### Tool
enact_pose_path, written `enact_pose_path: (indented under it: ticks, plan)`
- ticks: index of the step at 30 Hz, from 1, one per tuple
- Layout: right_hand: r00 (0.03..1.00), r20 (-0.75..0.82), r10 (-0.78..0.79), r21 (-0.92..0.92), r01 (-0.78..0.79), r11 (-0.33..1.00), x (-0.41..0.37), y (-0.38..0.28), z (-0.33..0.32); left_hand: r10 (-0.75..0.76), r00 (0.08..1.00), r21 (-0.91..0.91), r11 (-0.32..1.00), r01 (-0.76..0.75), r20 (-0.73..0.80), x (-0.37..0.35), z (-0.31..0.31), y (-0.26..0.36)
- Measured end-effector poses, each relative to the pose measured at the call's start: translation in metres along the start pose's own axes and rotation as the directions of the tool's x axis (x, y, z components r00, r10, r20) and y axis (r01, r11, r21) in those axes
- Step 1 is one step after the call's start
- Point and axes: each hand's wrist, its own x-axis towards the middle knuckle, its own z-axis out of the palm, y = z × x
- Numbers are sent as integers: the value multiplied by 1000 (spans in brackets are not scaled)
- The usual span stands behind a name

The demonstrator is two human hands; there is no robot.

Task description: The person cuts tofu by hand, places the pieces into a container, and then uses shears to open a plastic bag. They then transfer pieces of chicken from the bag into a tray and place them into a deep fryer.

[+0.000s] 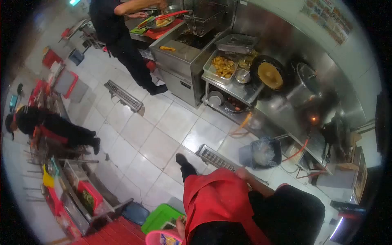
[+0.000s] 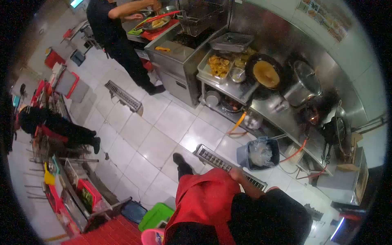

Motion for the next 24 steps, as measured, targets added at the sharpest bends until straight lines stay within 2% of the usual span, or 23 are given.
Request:
enact_pose_path:
  ticks: [2,3,5,6,7,8,10,12,13,15,17,18,20,21,23,24]
  plan:
    - [970,67,234,234,-243,941,9,-19,-16,-33,999,23,999,32,17,26,12,36]
    - [965,71,254,244,-264,933,9,-32,-28,-46,999,40,998,45,23,37,13,57]
    - [974,95,205,388,-226,894,20,-52,-68,-67,996,78,995,63,52,59,27,100]
    - [933,114,343,627,-335,703,29,-50,-39,-75,995,98,993,68,66,67,38,126]
    - [870,131,476,846,-348,403,38,-47,-5,-77,994,112,991,68,79,73,48,151]
    - [790,145,596,959,-261,112,46,-44,26,-77,993,122,990,66,91,80,57,176]
    - [915,-54,399,861,-159,482,94,-37,1,-54,992,126,991,39,112,100,76,232]
    - [982,-143,123,658,1,753,124,-53,-26,14,993,160,987,-33,117,122,93,295]
    - [954,-156,256,764,-48,644,146,-67,-50,59,993,174,982,-76,104,130,110,329]
    - [909,-148,390,856,-79,510,186,-94,-112,160,984,255,951,-175,80,151,142,397]
    - [891,-47,452,602,-336,724,225,-113,-206,270,951,237,924,-300,151,168,172,452]
    - [891,-51,452,603,-333,725,250,-101,-210,273,950,236,923,-304,154,168,195,477]
    - [916,-231,327,515,-170,840,301,-73,-217,349,929,284,884,-371,126,162,241,514]
    - [868,-241,435,633,-199,748,325,-78,-289,350,929,287,884,-370,121,166,253,520]
    - [733,-252,632,837,-162,522,373,-100,-463,322,921,302,875,-378,219,178,284,534]
    - [654,-374,658,850,-42,525,402,-76,-499,277,930,280,898,-340,241,187,296,536]
